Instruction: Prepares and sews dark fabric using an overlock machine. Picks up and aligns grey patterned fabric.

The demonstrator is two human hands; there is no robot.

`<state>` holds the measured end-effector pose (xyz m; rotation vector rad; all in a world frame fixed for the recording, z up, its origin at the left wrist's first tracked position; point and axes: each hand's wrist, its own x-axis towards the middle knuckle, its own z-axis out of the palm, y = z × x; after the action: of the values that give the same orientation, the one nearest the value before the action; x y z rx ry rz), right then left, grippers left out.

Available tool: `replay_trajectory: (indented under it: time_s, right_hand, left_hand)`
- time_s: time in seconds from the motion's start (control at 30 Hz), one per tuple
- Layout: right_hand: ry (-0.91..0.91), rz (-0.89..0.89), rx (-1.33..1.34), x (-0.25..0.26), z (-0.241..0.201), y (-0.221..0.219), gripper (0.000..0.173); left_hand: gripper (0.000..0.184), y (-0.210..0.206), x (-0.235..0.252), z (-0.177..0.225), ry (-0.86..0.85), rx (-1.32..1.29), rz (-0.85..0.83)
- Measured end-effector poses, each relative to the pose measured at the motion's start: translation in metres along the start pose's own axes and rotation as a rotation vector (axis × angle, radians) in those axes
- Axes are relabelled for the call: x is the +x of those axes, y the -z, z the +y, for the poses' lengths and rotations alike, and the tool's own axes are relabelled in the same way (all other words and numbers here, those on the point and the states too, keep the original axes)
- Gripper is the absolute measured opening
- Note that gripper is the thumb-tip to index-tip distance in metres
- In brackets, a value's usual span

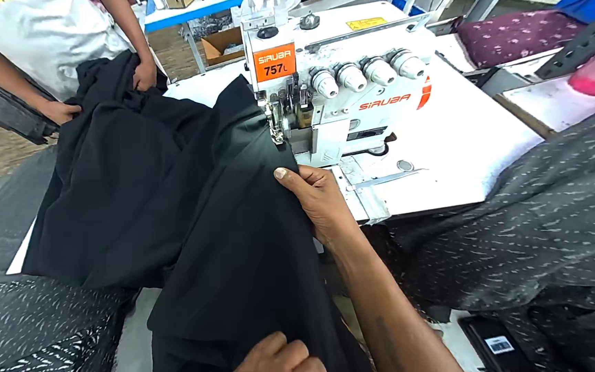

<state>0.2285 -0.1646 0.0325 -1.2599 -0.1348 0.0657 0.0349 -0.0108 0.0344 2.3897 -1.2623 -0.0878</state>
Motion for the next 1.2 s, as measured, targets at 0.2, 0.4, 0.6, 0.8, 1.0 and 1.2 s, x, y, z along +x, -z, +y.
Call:
replay_trajectory:
  time_s: [0.2,0.4,0.6,0.8,1.0,1.2]
  right_hand:
    - [-0.061,0.008,-0.010,-0.004,-0.003,-0.002,0.025]
    - [-0.057,0.002,-0.031,-0.005,-0.001,-0.002,0.031]
    - [-0.043,0.008,-0.029,0.000,-0.001,-0.003,0.031]
    - [-0.068,0.002,0.013,0.001,0.001,-0.005,0.032]
    - [-0.075,-0.070,0.142,-0.010,0.003,-0.008,0.049]
    - [-0.094,-0.118,0.262,-0.010,0.007,-0.018,0.077]
  left_hand:
    - [0.018,0.007,0.012,-0.023,-0.019,0.185,0.160]
    - [0.019,0.020,0.032,-0.058,-0.046,0.342,0.288]
    - [0.020,0.042,0.055,-0.084,-0.076,0.418,0.361]
    - [0.019,0.066,0.076,-0.111,-0.072,0.456,0.394]
    - [0.018,0.093,0.101,-0.139,-0.121,0.515,0.420]
    - [0.021,0.114,0.125,-0.165,-0.138,0.596,0.405]
